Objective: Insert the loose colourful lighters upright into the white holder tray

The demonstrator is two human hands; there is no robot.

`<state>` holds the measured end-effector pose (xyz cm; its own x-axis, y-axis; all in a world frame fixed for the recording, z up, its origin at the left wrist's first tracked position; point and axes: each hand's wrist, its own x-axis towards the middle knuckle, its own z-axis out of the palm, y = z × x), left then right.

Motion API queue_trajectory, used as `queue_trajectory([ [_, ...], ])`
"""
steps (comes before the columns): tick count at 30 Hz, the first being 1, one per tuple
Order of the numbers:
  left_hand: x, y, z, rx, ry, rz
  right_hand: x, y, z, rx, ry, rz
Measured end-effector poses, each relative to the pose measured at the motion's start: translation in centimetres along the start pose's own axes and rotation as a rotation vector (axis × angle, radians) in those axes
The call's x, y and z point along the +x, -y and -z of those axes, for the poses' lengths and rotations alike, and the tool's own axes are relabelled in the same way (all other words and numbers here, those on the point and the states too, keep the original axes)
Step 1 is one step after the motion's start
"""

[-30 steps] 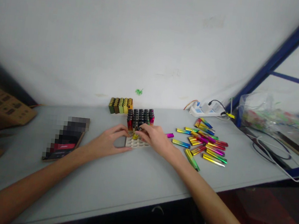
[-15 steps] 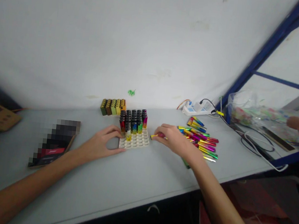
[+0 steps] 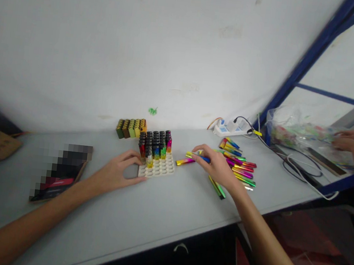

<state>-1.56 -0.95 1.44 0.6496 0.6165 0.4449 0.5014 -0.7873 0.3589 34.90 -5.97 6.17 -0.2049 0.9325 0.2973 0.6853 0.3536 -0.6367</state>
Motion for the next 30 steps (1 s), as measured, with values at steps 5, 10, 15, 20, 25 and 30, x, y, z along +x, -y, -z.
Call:
queue_trajectory([
  [5,0.0,-0.2,0.1,-0.013,-0.012,0.006,0.1,1.6,-2.8,0.453,-0.156,-0.209],
  [10,0.1,-0.2,0.0,-0.021,-0.017,-0.001,0.6,2.9,-4.2,0.461,-0.116,-0.123],
  [15,0.0,-0.1,-0.2,-0.009,-0.021,-0.026,0.9,4.4,-5.0,0.645,0.074,-0.083],
  [20,-0.1,-0.2,-0.1,0.001,-0.012,-0.030,1.6,5.5,-6.5,0.691,-0.026,-0.183],
  [25,0.0,-0.3,-0.1,-0.018,-0.015,-0.025,2.3,5.8,-8.0,0.724,-0.080,-0.354],
  [30,0.0,-0.2,-0.2,-0.012,-0.013,-0.034,2.3,5.6,-8.9,0.720,-0.083,-0.440],
])
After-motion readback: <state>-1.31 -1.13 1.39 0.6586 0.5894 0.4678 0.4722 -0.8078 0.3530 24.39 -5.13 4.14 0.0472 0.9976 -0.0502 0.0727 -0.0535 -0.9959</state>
